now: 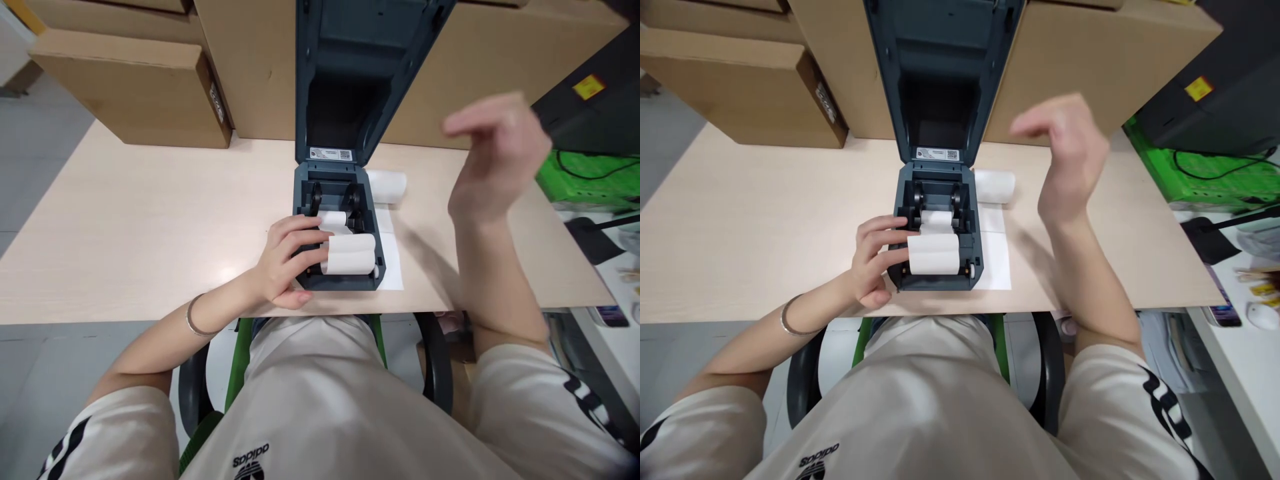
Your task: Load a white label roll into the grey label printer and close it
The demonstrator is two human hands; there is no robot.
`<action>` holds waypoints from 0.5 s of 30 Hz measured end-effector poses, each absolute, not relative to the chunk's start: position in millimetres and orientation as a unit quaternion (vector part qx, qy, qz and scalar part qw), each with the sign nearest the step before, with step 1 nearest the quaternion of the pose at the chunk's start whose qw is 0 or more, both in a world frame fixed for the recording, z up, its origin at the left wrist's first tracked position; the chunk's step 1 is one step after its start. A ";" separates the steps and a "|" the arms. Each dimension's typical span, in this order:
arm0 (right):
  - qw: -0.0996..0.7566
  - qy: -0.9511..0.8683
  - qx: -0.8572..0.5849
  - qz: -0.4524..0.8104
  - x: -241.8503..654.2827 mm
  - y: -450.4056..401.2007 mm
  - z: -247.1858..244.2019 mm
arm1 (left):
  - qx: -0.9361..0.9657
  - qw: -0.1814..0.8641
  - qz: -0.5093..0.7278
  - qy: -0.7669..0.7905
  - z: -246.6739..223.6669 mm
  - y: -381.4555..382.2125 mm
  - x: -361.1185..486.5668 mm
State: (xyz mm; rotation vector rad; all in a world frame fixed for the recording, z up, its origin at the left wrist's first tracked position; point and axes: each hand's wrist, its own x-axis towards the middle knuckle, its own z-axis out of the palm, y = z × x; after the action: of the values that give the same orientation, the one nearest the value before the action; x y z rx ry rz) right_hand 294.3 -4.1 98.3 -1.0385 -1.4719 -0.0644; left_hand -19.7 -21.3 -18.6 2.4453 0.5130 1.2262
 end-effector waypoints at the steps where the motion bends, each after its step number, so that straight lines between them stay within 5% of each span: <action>1: 0.620 -0.625 -0.474 -0.012 297.4 15.2 104.7 | 0.866 0.166 0.444 0.158 -19.9 -20.7 -19.3; 7: 0.449 -0.734 -0.480 0.171 288.0 15.3 120.7 | 0.876 0.141 0.453 0.088 -17.0 -23.8 -16.1; 10: 0.329 -0.820 -0.443 0.152 275.5 -24.5 121.1 | 0.892 0.154 0.423 0.042 -10.5 -28.7 -17.3; 15: 0.426 -0.737 -0.524 -0.042 282.5 -3.8 142.0 | 0.897 -0.099 0.425 -0.076 2.1 -40.9 -14.1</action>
State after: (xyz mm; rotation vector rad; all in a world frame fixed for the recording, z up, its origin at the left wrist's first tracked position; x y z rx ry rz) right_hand 282.5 -3.8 142.0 -1.3096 -1.8414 -0.1052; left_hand -14.1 -40.9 2.1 3.0088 -0.2536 1.4258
